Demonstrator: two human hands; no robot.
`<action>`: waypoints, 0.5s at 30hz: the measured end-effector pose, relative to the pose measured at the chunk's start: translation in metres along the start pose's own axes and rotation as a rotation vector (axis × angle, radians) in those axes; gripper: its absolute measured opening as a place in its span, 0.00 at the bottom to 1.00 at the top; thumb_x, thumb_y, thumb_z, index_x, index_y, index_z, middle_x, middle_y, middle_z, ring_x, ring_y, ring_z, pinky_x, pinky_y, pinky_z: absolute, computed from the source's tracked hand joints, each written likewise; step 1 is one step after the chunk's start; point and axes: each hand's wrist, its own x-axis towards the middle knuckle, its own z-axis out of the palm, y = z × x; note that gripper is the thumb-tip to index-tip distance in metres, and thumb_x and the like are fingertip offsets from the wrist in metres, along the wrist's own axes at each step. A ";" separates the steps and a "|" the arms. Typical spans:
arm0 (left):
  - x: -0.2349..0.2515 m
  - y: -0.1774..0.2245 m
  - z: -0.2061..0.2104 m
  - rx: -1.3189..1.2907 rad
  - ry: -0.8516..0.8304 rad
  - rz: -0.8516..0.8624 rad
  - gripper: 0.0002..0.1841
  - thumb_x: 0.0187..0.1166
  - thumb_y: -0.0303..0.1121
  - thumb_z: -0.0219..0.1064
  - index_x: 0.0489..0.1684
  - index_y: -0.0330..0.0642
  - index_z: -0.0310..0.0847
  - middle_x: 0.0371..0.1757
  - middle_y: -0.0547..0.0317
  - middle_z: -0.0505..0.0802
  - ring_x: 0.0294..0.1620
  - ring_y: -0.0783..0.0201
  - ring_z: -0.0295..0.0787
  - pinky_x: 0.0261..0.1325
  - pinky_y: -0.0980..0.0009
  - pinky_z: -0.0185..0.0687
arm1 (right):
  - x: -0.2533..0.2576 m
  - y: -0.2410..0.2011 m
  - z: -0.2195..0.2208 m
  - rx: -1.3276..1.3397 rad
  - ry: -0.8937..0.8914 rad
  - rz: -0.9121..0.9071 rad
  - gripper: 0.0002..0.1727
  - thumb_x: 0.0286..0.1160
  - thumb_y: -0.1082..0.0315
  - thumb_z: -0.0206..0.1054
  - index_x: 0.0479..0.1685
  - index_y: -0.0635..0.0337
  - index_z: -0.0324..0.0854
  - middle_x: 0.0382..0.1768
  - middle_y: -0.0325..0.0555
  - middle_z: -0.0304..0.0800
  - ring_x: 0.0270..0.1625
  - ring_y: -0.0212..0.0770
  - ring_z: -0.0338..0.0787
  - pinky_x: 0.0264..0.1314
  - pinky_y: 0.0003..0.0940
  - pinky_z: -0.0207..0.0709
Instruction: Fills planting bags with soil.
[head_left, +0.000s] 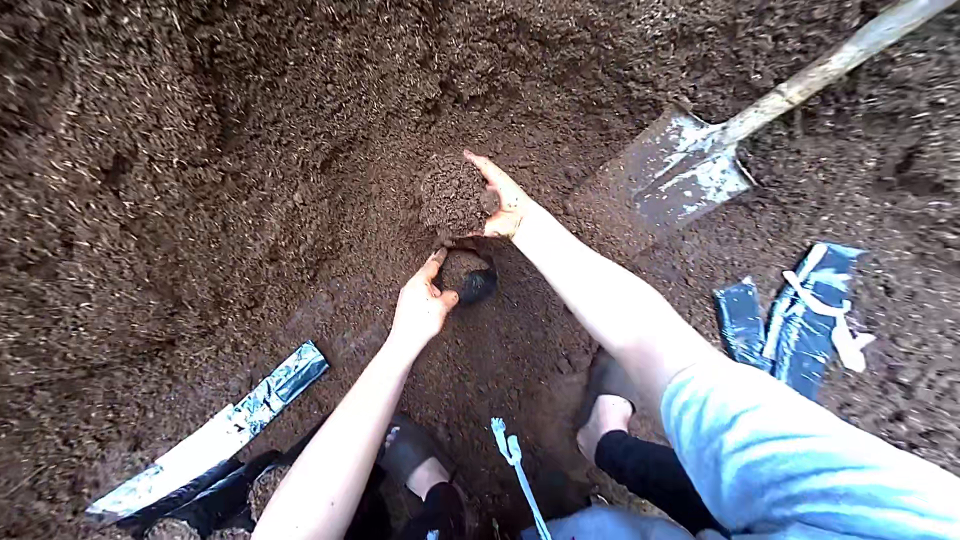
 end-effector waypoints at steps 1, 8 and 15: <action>0.001 0.001 0.002 -0.024 0.009 -0.006 0.38 0.76 0.25 0.68 0.91 0.48 0.63 0.38 0.46 0.88 0.25 0.57 0.79 0.39 0.54 0.81 | -0.017 -0.002 0.009 -0.037 -0.019 0.016 0.32 0.85 0.32 0.46 0.70 0.46 0.73 0.59 0.52 0.86 0.60 0.52 0.88 0.57 0.58 0.86; -0.003 0.005 0.011 -0.039 0.070 0.007 0.22 0.74 0.26 0.72 0.68 0.36 0.78 0.53 0.37 0.92 0.47 0.45 0.92 0.54 0.42 0.86 | -0.080 0.030 0.029 -0.287 0.269 0.083 0.27 0.87 0.38 0.50 0.71 0.45 0.75 0.55 0.48 0.88 0.53 0.48 0.90 0.50 0.51 0.86; -0.011 0.012 0.008 0.193 0.093 0.168 0.36 0.77 0.23 0.68 0.90 0.42 0.64 0.90 0.51 0.72 0.84 0.46 0.75 0.83 0.40 0.68 | -0.109 0.036 0.052 -1.185 0.253 -0.087 0.23 0.86 0.70 0.52 0.79 0.53 0.73 0.76 0.51 0.78 0.75 0.46 0.80 0.71 0.51 0.76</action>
